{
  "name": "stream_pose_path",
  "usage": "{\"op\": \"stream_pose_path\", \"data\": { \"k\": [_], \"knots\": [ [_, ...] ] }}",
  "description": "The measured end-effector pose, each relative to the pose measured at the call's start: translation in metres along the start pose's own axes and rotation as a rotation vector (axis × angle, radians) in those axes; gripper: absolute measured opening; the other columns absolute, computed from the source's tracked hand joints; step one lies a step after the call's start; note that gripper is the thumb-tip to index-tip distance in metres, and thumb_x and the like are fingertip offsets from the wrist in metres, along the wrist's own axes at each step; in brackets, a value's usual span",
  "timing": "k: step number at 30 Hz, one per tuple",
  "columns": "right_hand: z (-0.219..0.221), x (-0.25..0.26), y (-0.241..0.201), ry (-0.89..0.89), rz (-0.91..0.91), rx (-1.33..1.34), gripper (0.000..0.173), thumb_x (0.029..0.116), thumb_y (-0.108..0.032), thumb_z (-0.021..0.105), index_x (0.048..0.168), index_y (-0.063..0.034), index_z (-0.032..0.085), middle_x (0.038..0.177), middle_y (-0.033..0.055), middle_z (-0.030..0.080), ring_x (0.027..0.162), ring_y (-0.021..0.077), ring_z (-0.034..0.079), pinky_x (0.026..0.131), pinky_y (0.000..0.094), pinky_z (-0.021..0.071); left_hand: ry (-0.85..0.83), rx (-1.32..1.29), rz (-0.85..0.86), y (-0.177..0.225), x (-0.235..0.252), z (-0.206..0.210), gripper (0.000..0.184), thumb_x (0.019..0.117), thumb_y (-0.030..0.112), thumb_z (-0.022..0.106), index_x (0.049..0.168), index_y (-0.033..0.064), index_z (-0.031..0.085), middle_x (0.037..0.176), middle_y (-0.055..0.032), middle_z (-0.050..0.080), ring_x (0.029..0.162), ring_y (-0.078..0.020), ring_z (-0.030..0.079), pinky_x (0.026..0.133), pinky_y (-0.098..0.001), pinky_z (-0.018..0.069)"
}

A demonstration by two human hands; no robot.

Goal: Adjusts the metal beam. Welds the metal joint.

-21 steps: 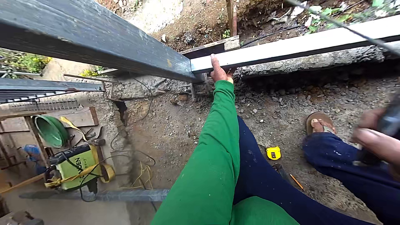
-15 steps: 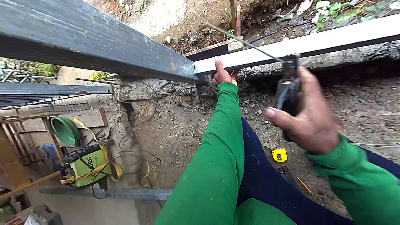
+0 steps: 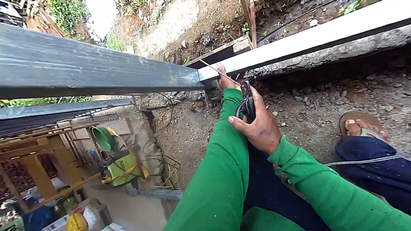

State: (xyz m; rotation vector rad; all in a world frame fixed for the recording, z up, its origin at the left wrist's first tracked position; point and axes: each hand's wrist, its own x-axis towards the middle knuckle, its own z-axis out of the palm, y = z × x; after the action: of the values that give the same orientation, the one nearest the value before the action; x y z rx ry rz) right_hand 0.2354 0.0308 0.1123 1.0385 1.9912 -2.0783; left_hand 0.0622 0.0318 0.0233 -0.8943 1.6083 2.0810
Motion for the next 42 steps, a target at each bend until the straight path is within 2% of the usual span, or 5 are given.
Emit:
{"op": "stream_pose_path", "data": {
  "k": [8,17,31,39,42],
  "knots": [
    [0.000,0.004,0.008,-0.049,0.009,-0.082,0.108,0.0829,-0.065,0.071,0.166,-0.0269,0.015,0.075,0.0019,0.061,0.058,0.0185,0.057,0.054,0.0449,0.0525,-0.078,-0.009,0.085,-0.027,0.041,-0.012,0.062,0.1044,0.059,0.046,0.148,0.0147,0.044,0.133,-0.0203,0.062,0.111,-0.0379,0.067,0.086,-0.0596,0.0587],
    [0.004,0.017,0.008,-0.060,0.011,-0.100,0.107,0.0839,-0.067,0.068,0.166,-0.0235,0.016,0.077,0.0054,0.063,0.060,0.0222,0.059,0.056,0.0483,0.0523,-0.043,-0.029,0.032,-0.014,0.022,-0.003,0.052,0.1077,0.052,0.044,0.142,0.0127,0.047,0.126,-0.0166,0.064,0.104,-0.0309,0.069,0.082,-0.0493,0.0609],
    [0.003,0.021,0.015,-0.059,0.005,-0.085,0.107,0.0833,-0.067,0.068,0.166,-0.0225,0.018,0.078,0.0058,0.064,0.061,0.0225,0.060,0.056,0.0478,0.0528,-0.115,-0.080,0.172,-0.031,0.037,-0.011,0.045,0.1075,0.047,0.045,0.132,0.0098,0.051,0.113,-0.0166,0.066,0.097,-0.0306,0.070,0.080,-0.0513,0.0610],
    [-0.001,0.017,0.025,-0.018,-0.076,0.039,0.105,0.0834,-0.061,0.071,0.166,-0.0212,0.019,0.086,0.0048,0.067,0.062,0.0164,0.060,0.054,0.0405,0.0522,-0.152,0.055,0.096,-0.025,0.038,-0.013,0.055,0.1081,0.056,0.035,0.138,0.0105,0.046,0.117,-0.0136,0.065,0.102,-0.0244,0.069,0.085,-0.0428,0.0605],
    [-0.002,0.015,0.027,-0.001,-0.093,0.068,0.105,0.0825,-0.060,0.071,0.165,-0.0210,0.020,0.088,0.0055,0.067,0.063,0.0175,0.061,0.052,0.0409,0.0515,-0.164,0.059,0.217,-0.036,0.059,-0.022,0.059,0.1063,0.056,0.039,0.142,0.0101,0.044,0.130,-0.0174,0.062,0.118,-0.0324,0.063,0.096,-0.0570,0.0546]
  ]
}}
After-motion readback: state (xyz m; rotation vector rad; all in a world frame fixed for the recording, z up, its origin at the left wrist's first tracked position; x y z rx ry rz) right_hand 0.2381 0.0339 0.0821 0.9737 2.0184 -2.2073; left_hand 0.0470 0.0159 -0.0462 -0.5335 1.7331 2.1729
